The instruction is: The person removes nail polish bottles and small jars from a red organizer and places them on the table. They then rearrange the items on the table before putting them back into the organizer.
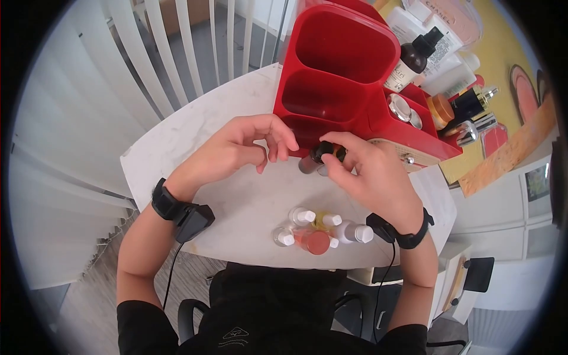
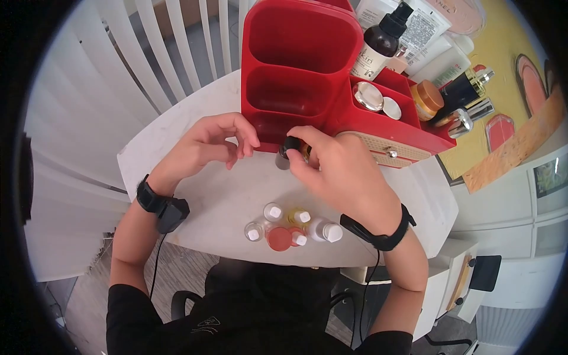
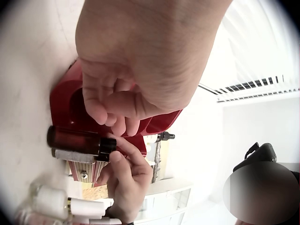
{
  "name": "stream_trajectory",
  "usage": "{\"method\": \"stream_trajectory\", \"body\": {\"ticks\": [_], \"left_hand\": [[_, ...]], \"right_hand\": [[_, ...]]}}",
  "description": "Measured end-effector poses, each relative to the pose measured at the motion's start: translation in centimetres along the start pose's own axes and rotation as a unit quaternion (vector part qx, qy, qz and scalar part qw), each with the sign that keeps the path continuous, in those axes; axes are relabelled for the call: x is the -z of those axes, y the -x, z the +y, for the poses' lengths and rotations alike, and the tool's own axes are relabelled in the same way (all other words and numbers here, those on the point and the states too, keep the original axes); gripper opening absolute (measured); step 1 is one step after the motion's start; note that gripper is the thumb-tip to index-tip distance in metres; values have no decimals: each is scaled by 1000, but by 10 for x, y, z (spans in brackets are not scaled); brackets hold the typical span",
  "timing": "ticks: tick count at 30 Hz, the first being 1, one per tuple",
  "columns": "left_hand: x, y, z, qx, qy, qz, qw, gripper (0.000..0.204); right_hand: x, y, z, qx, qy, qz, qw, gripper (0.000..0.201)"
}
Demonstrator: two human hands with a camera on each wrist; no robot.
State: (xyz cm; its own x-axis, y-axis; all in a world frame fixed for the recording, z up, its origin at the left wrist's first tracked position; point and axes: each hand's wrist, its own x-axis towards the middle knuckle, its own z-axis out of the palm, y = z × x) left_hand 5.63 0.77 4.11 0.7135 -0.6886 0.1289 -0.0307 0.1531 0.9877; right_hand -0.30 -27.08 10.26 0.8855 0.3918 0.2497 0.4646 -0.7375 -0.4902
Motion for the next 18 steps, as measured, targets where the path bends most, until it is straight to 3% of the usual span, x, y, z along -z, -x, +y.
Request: {"method": "stream_trajectory", "body": {"ticks": [6, 10, 13, 16, 18], "left_hand": [[1, -1, -4, 3, -2, 0, 1000, 41], [0, -1, -4, 7, 0, 0, 1000, 41], [0, 0, -3, 9, -11, -4, 1000, 41], [-3, 1, -3, 25, -18, 2, 1000, 40], [-4, 1, -1, 31, -16, -2, 999, 40]], "right_hand": [[-4, 3, 9, 53, 68, 41, 995, 30], [10, 18, 4, 5, -9, 44, 999, 33], [33, 33, 15, 33, -79, 0, 996, 39], [59, 41, 24, -23, -132, -239, 962, 49], [57, 48, 26, -30, -163, -259, 952, 50]]}}
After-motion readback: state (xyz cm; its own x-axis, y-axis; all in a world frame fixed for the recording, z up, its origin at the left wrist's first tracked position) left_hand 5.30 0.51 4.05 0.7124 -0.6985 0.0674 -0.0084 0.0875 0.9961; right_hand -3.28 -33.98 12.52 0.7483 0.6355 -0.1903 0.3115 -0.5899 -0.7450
